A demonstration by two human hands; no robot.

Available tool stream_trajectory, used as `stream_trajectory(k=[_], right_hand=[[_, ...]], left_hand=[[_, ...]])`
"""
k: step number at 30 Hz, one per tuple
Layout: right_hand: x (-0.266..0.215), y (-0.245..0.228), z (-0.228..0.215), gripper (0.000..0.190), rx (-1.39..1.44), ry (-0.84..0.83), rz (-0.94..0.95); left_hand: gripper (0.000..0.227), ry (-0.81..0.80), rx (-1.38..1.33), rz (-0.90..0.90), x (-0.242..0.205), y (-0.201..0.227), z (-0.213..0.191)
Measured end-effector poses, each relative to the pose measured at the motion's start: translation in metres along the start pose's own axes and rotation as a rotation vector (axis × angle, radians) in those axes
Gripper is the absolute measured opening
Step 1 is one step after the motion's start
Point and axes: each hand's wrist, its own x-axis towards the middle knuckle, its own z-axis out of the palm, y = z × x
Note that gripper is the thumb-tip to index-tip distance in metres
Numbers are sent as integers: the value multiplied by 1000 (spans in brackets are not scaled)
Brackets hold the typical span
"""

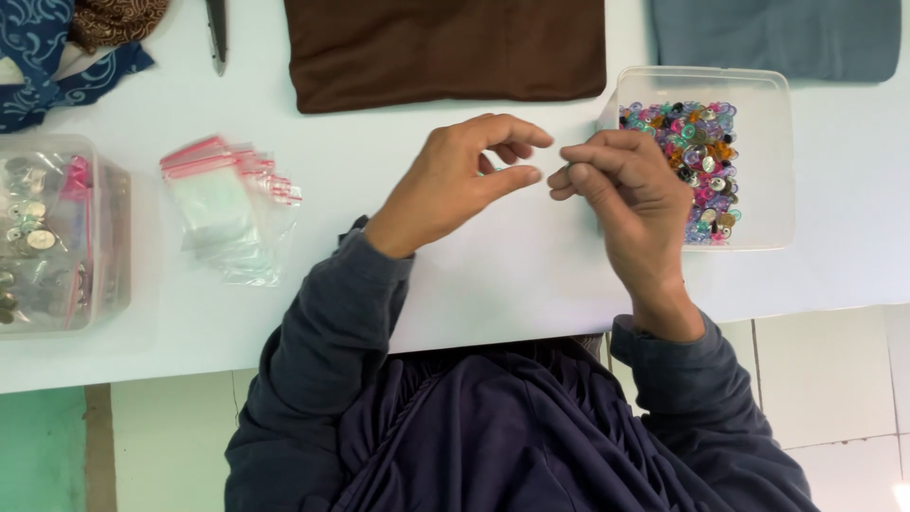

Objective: Sorting colorful buttons from a large container into small individual plastic bags

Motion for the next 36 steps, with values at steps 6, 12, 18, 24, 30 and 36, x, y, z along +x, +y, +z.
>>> stream_trajectory(k=[6,12,18,24,30,36], right_hand=[[-6,66,37,23,-132,-81,49],[-18,91,50,37,-415,-121,39],[-21,102,57,47,-521,-117,-64],[-21,107,52,49,-492,-129,-45],[-20,103,52,46,-442,-112,-27],[-20,104,49,48,-405,-108,-5]], left_hand=[[52,20,369,31,-16,-83,-11],[56,53,589,39,-1,-130,17],[44,102,617,75,0,-140,25],[38,114,620,86,-2,-140,25],[37,119,607,92,-4,-140,25],[38,119,603,89,-5,-137,24]])
